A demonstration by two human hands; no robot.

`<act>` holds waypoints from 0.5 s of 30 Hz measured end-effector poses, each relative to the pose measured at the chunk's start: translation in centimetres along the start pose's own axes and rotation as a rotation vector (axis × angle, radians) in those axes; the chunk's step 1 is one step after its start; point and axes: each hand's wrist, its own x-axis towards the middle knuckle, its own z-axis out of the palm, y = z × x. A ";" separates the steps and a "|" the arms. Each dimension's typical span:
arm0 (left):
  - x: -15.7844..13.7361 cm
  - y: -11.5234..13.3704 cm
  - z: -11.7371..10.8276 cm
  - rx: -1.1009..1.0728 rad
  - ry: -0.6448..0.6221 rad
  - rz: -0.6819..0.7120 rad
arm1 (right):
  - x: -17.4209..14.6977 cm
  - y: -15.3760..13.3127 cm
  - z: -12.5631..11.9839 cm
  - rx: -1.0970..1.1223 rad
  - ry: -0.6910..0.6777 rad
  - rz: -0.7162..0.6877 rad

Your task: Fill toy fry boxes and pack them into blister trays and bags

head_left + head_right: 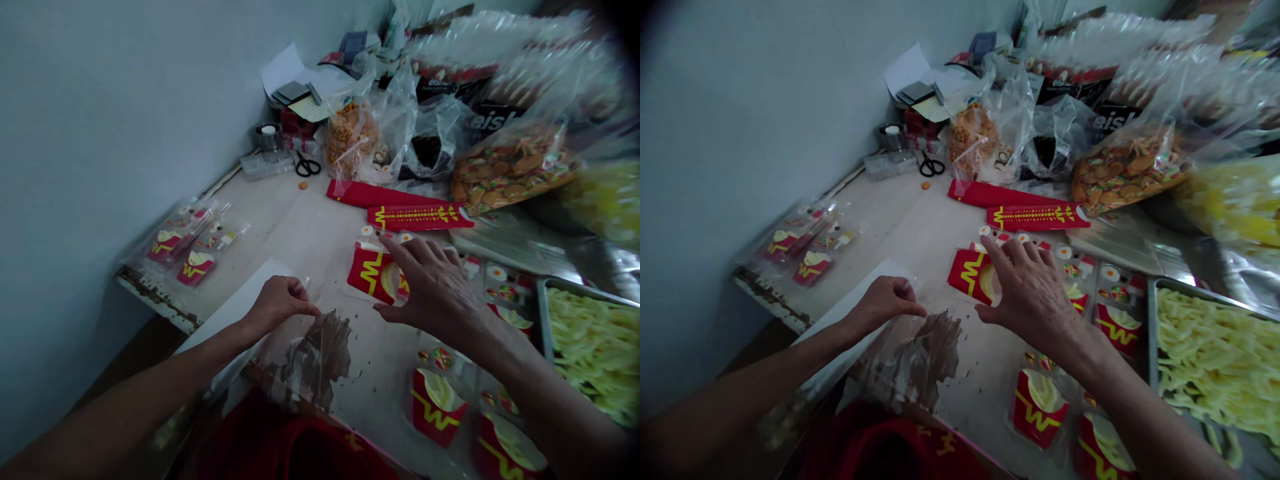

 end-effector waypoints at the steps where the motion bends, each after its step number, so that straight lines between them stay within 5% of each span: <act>1: -0.1 0.3 0.0 0.021 -0.005 0.002 | 0.0 0.0 0.0 -0.007 0.008 -0.002; 11: -1.2 1.9 0.6 0.077 -0.106 0.072 | -0.4 -1.3 1.1 -0.077 -0.028 -0.062; 15: 0.2 1.7 0.6 -0.069 -0.191 0.077 | -0.8 -2.1 2.2 -0.034 -0.040 -0.050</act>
